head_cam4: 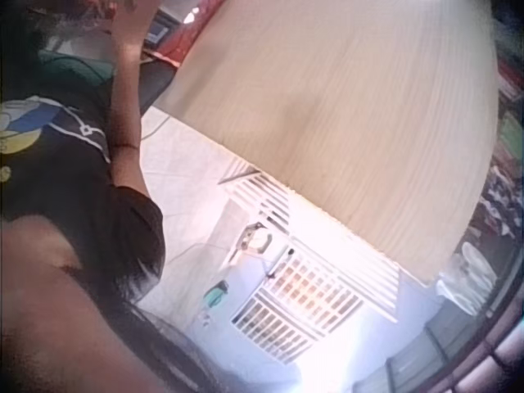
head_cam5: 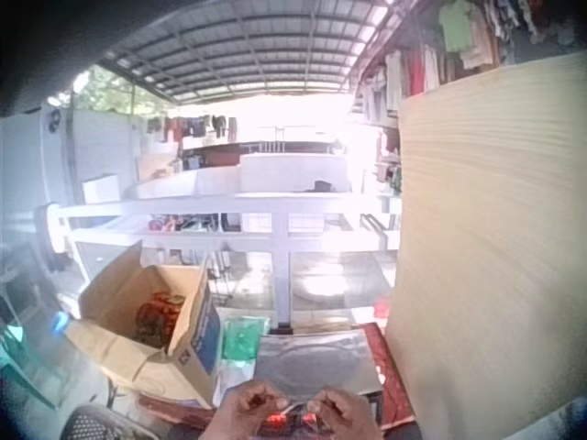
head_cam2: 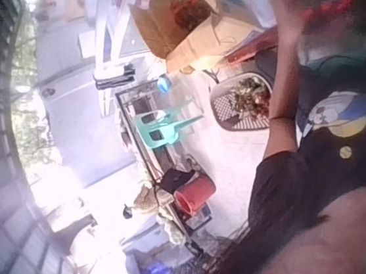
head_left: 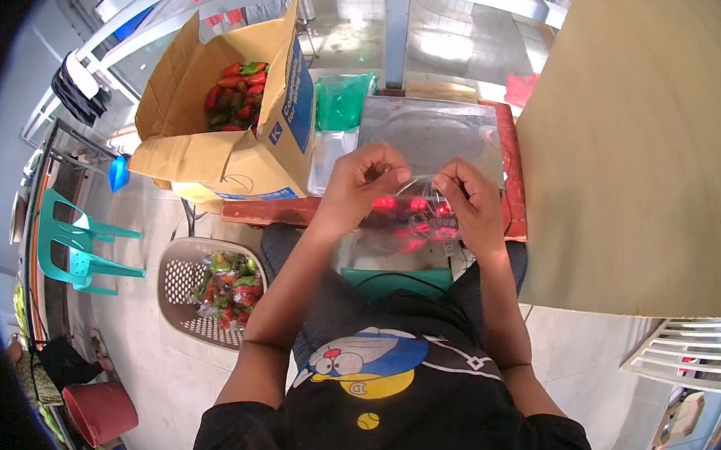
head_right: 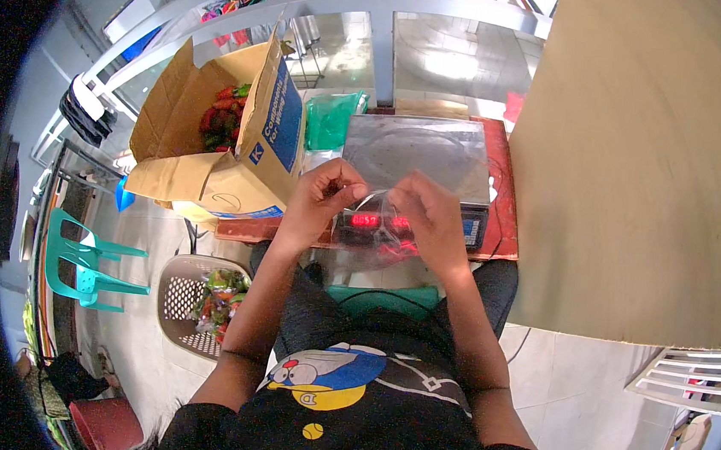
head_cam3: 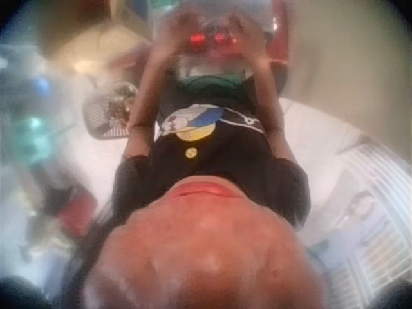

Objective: The person picks peppers from a box, weighs them on a digital scale, and places them into small plastic bags, sealing each bag by hand.

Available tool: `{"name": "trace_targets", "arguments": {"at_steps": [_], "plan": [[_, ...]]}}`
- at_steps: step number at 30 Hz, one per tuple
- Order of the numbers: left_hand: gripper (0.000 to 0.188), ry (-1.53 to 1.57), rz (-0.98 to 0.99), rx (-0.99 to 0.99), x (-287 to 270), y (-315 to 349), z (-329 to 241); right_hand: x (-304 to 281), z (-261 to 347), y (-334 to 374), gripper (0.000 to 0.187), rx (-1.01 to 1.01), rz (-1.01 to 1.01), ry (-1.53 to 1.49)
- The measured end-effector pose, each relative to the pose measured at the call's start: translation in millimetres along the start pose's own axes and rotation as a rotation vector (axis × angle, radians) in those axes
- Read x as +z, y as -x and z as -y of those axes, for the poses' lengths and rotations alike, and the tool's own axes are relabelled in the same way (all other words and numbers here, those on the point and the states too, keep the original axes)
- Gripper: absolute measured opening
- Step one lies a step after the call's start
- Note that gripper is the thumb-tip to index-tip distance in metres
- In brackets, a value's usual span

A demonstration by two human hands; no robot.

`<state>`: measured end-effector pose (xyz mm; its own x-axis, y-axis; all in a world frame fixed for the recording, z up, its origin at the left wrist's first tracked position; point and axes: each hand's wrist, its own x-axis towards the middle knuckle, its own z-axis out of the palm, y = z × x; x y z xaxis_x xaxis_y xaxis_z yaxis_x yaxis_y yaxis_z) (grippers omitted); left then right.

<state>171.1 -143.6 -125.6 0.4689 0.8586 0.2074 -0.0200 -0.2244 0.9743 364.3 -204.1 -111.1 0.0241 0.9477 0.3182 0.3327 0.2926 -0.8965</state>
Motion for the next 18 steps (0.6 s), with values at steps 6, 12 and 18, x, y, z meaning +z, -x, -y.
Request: {"name": "trace_targets", "arguments": {"at_steps": [6, 12, 18], "plan": [[0.019, -0.141, -0.123, 0.168, 9, -5, -6, 4, -12, 4, 0.019, 0.011, -0.024, -0.075], [0.017, -0.151, -0.162, 0.151, 10, -5, 4, 8, -4, 3, 0.019, 0.04, -0.015, -0.054], [0.006, 0.089, -0.136, 0.024, 6, -3, 11, -3, -9, 2, 0.018, 0.019, -0.075, 0.028]]}}
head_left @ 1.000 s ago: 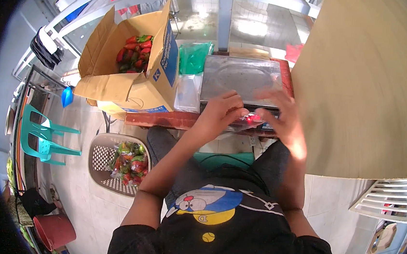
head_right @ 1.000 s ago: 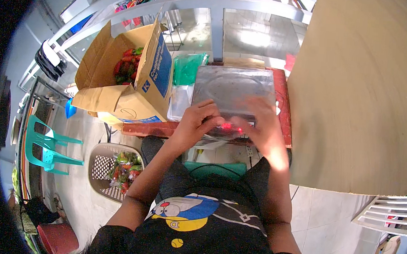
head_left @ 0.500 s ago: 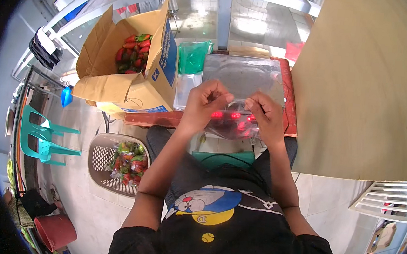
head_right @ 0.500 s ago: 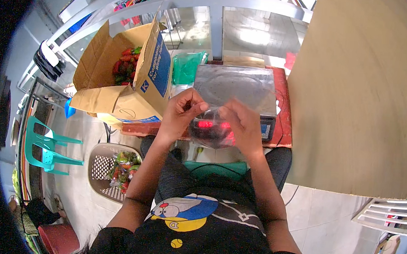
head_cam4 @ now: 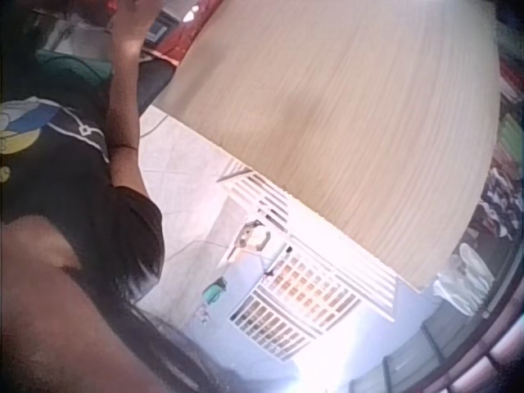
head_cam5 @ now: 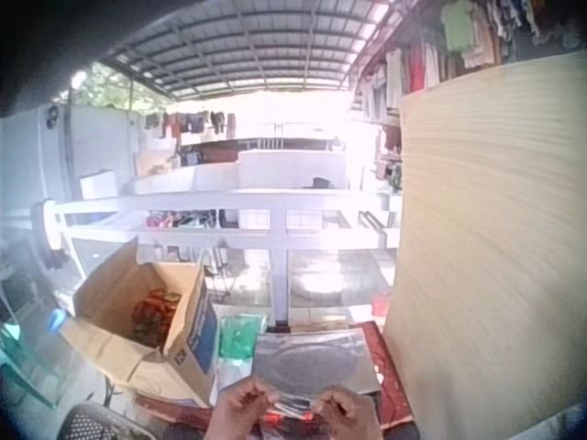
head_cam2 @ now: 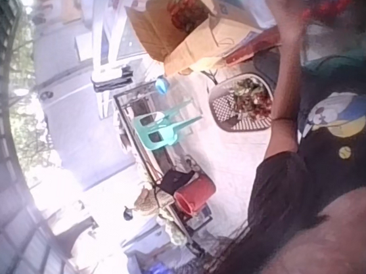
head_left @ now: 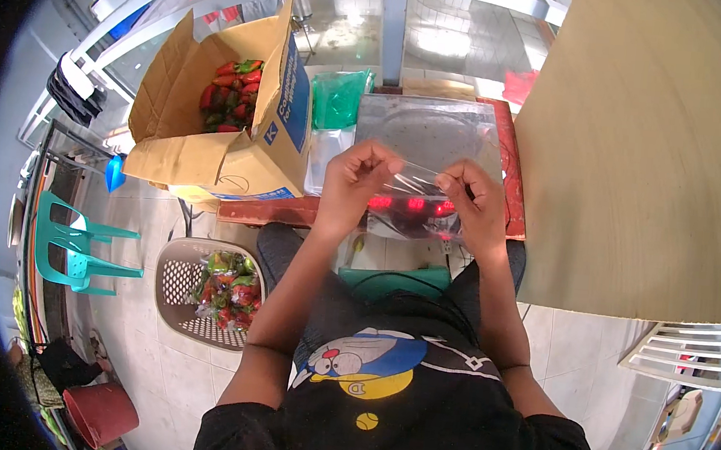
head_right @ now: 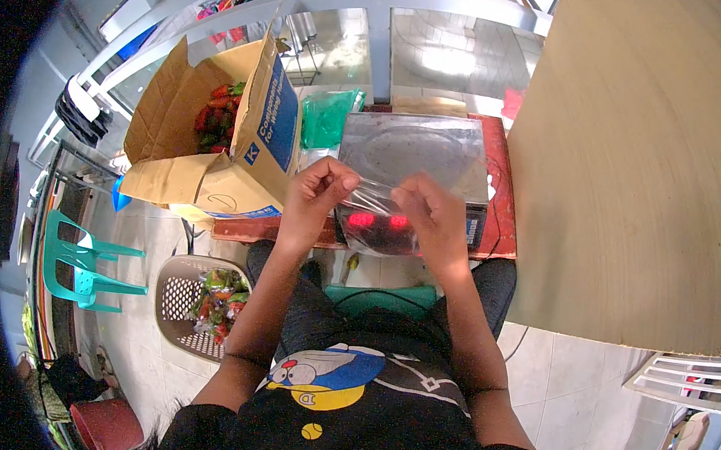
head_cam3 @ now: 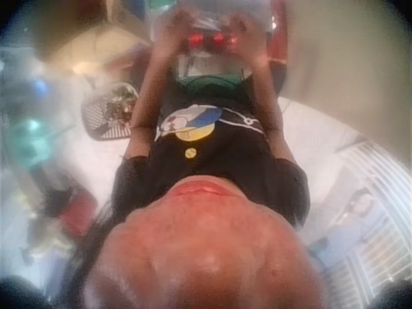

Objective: The person picks peppers from a box, weighs them on a digital scale, and places them into small plastic bags, sealing each bag by hand.

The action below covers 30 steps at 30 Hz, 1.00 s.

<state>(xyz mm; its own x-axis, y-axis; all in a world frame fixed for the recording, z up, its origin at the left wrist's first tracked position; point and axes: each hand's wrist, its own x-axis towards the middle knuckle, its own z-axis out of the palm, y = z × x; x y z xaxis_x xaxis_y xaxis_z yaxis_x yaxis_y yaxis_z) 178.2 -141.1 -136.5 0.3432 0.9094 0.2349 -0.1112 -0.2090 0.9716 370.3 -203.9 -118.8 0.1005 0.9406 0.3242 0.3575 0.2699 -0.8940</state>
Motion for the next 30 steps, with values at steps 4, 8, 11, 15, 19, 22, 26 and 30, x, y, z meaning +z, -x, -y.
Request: {"name": "trace_targets", "arguments": {"at_steps": [4, 8, 11, 15, 19, 22, 26, 30], "plan": [[0.007, 0.146, -0.014, -0.079, 7, -3, -3, -2, 1, 0, 0.018, 0.009, -0.007, -0.029], [0.014, 0.106, 0.009, -0.032, 13, -1, -4, -3, 3, 2, 0.018, -0.021, -0.015, -0.064], [0.017, -0.047, -0.016, 0.042, 18, 0, -1, -4, 6, 3, 0.021, -0.026, 0.013, -0.027], [0.022, 0.013, -0.048, 0.034, 19, 0, -4, -3, 3, 5, 0.022, -0.056, 0.021, -0.021], [0.023, 0.07, -0.001, 0.033, 23, 2, -17, -6, 14, 5, 0.02, -0.039, 0.027, -0.012], [0.023, -0.025, 0.065, 0.061, 23, 4, -15, -3, 18, 0, 0.02, -0.19, 0.083, -0.098], [0.02, -0.037, 0.066, 0.084, 21, 8, -4, -2, 22, 2, 0.019, -0.076, 0.177, -0.082], [0.02, 0.382, 0.143, -0.05, 29, 13, -16, 1, 14, 5, 0.02, -0.051, 0.097, -0.057]]}}
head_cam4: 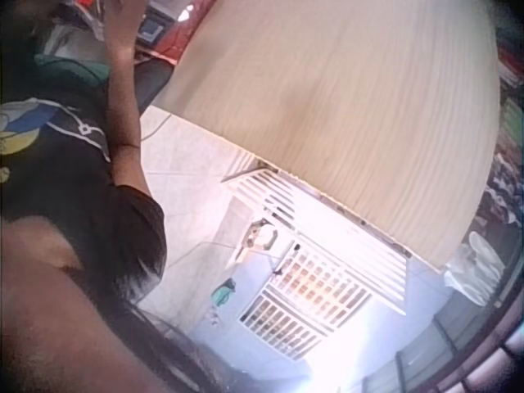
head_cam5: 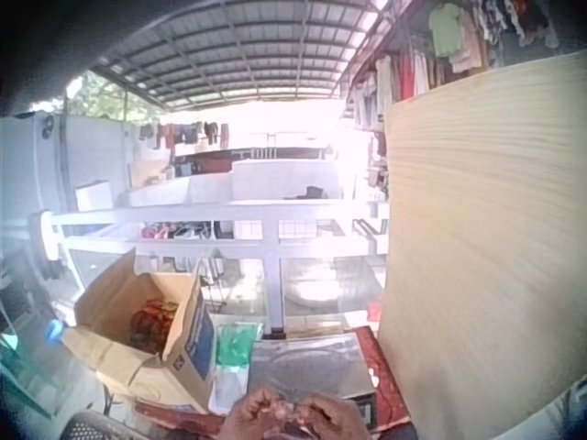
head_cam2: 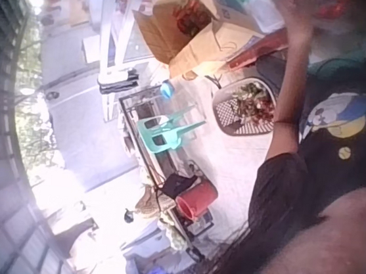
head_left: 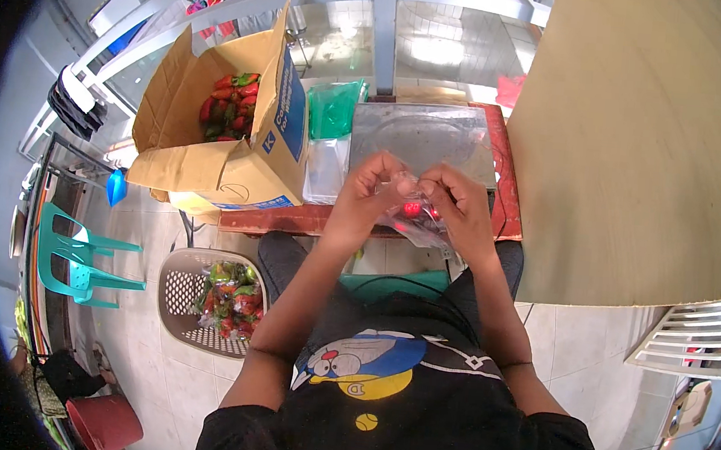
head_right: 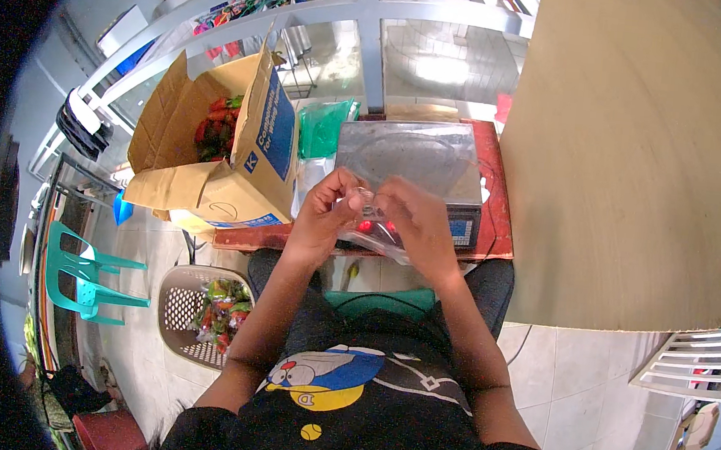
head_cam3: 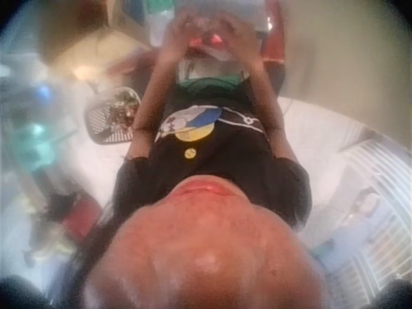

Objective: The person picks peppers from a box, weighs them on a digital scale, and places them into small plastic bags, sealing each bag by hand.

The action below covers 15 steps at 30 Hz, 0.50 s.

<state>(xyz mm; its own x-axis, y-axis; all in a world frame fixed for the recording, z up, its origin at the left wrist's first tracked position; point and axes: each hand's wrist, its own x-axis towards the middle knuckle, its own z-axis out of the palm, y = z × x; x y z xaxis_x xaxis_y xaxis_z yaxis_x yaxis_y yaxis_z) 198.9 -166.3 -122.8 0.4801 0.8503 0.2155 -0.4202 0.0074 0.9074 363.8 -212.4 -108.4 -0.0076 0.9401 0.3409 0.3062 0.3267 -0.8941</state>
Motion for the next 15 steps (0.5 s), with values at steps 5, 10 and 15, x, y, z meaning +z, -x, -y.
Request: {"name": "trace_targets", "arguments": {"at_steps": [5, 10, 15], "plan": [[0.022, 0.203, 0.019, -0.088, -11, 3, 11, 10, -11, 2, 0.022, 0.072, -0.048, -0.092], [0.022, 0.168, -0.024, -0.078, -12, 5, 13, 15, -6, 3, 0.014, 0.139, -0.036, -0.308], [0.026, 0.013, -0.11, 0.001, -5, 4, 6, 16, 2, 1, 0.013, 0.047, 0.072, -0.018]]}}
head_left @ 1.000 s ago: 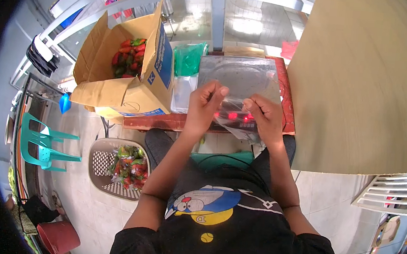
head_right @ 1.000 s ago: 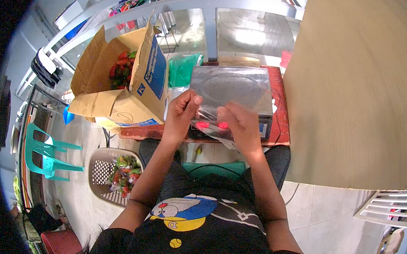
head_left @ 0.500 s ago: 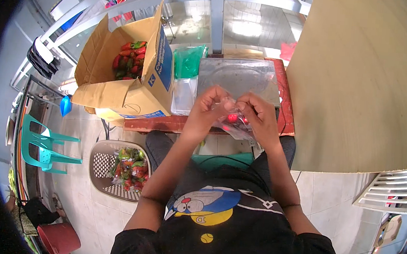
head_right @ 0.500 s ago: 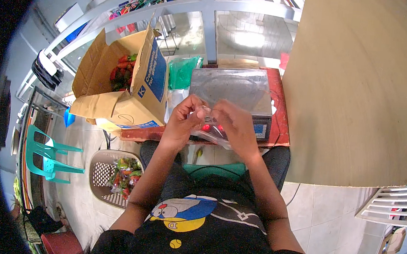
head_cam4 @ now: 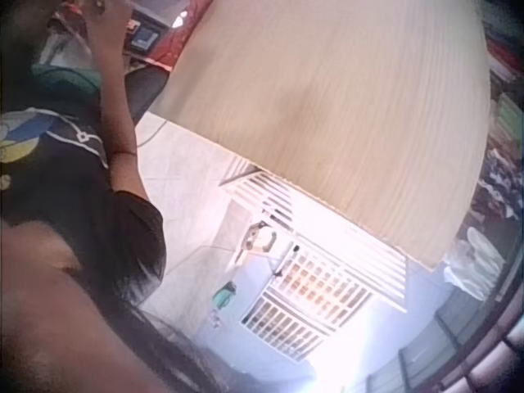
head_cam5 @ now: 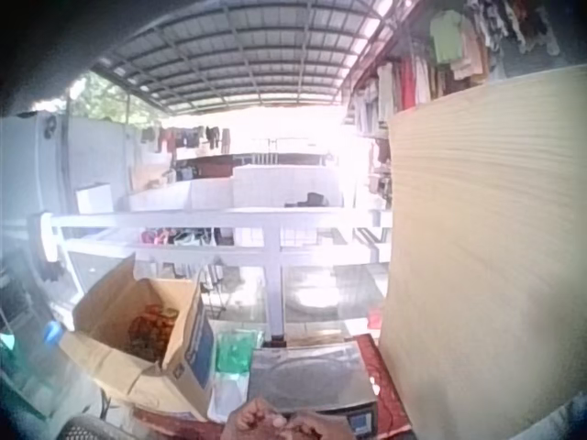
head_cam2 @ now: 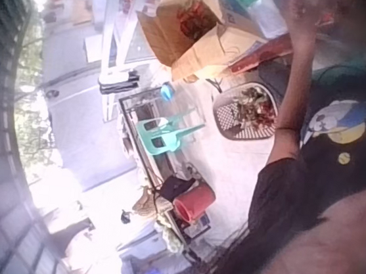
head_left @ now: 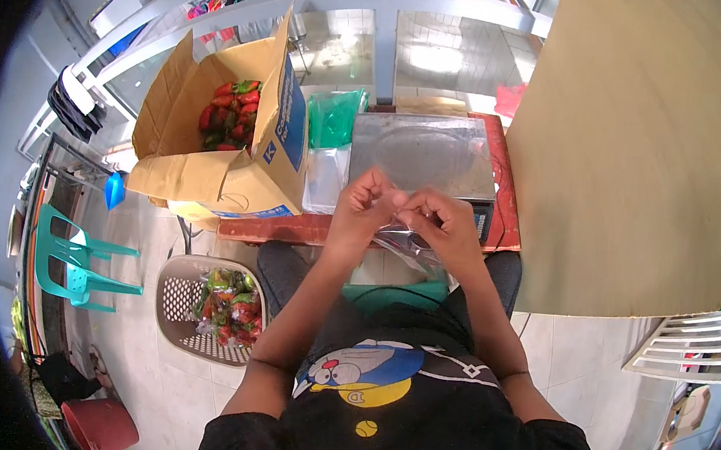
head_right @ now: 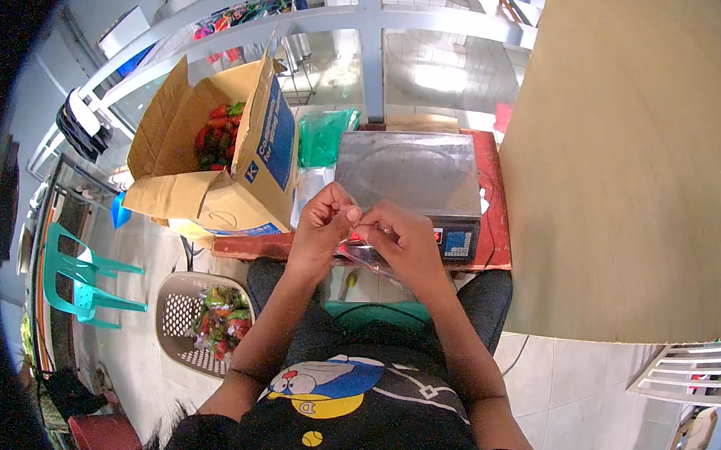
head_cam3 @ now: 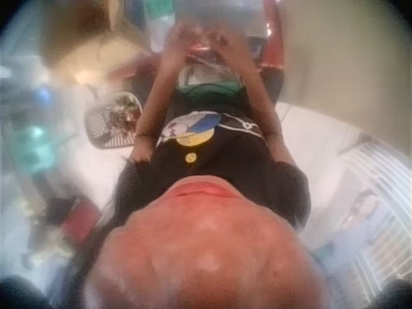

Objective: The person picks peppers from a box, weighs them on a digital scale, and places them into small plastic bags, sealing each bag by hand.

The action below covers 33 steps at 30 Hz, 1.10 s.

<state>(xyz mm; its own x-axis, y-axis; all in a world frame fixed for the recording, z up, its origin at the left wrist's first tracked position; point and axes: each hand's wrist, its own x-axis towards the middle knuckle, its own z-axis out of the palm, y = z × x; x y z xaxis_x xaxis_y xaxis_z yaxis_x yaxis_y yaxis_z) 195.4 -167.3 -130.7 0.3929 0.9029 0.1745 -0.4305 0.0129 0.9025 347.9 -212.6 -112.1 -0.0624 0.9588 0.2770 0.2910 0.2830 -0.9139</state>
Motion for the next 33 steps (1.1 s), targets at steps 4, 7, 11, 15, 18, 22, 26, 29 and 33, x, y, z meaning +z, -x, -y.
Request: {"name": "trace_targets", "arguments": {"at_steps": [4, 7, 11, 15, 18, 22, 26, 29, 33], "plan": [[0.027, -0.06, 0.033, -0.035, -10, 2, 10, -2, -5, 1, 0.014, 0.059, -0.017, -0.032], [0.02, 0.035, 0.048, -0.023, -14, 5, 19, 1, -12, 0, 0.018, 0.033, -0.022, -0.204], [0.022, 0.037, 0.097, -0.192, -8, 9, 5, 2, -22, -1, 0.021, 0.194, -0.066, -0.378], [0.019, -0.13, 0.182, -0.181, -30, 13, 18, 6, -33, -4, 0.021, 0.03, -0.013, -0.404], [0.016, -0.129, 0.177, -0.22, -40, 14, 19, 9, -43, 0, 0.019, 0.185, 0.002, -0.658], [0.014, 0.113, 0.082, -0.284, -38, 16, 34, 9, -46, 3, 0.019, 0.346, 0.086, -0.928], [0.015, 0.366, 0.055, -0.231, -32, 16, 34, -6, -31, 4, 0.014, 0.214, 0.31, -0.522], [0.014, 0.479, 0.001, -0.276, -37, 16, 36, -25, -38, 11, 0.015, 0.203, 0.463, -0.21], [0.018, 0.504, 0.21, -0.318, -56, 13, 45, -22, -48, 13, 0.02, 0.152, 0.185, -0.63]]}}
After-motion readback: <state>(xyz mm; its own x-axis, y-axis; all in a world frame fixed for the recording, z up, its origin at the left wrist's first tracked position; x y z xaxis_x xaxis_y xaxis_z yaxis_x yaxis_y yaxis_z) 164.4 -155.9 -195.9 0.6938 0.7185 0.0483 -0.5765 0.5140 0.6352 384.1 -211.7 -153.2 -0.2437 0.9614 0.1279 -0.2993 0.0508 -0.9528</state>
